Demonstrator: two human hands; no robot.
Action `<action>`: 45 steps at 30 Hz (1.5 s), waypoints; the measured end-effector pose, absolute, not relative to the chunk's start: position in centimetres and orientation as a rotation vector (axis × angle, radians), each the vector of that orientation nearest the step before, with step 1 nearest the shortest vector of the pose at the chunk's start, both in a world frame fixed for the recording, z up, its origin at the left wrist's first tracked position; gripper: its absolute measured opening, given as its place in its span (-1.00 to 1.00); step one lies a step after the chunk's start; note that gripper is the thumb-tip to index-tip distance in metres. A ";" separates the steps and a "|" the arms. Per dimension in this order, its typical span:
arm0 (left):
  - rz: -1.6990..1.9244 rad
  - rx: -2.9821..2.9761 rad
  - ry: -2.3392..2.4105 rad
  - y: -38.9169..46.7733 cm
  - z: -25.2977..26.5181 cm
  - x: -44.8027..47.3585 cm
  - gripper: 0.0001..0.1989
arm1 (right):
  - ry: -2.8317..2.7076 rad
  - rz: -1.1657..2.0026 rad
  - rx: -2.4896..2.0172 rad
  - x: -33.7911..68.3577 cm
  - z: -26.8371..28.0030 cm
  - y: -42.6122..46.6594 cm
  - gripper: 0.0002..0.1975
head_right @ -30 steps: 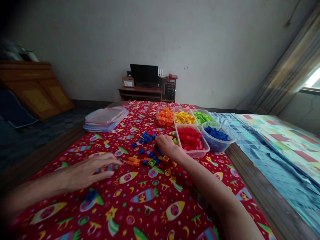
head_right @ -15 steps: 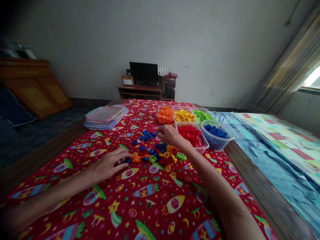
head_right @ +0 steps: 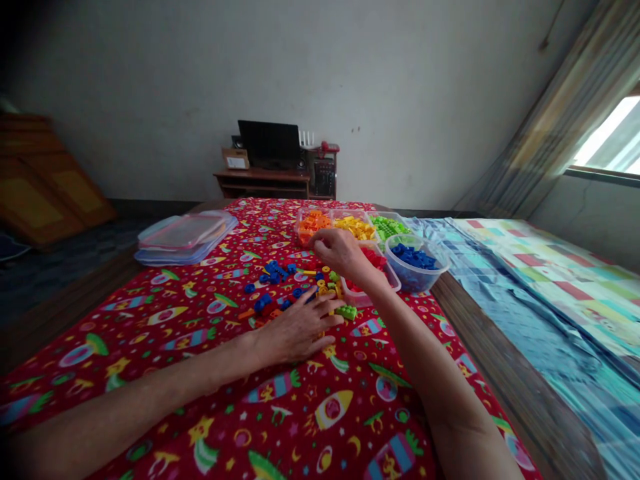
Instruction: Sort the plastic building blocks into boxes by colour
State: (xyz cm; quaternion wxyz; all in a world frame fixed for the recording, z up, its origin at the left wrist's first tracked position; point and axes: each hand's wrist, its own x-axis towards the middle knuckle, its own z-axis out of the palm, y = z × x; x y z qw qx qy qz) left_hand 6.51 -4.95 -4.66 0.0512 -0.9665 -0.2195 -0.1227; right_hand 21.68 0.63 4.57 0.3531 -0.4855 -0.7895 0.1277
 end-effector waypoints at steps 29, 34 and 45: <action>-0.898 -2.765 -1.569 5.0 -5.4 -4.8 -0.58 | -2.532 -0.008 -1.568 15.9 -1.9 -3.1 -0.58; -0.830 -2.743 -1.636 5.3 -6.6 -4.8 -0.50 | -2.607 -0.006 -1.226 14.7 -1.6 -3.0 -0.65; -1.035 -2.827 -1.611 4.9 -7.4 -4.1 -0.39 | -2.397 0.143 -1.502 16.4 -3.7 0.1 -0.61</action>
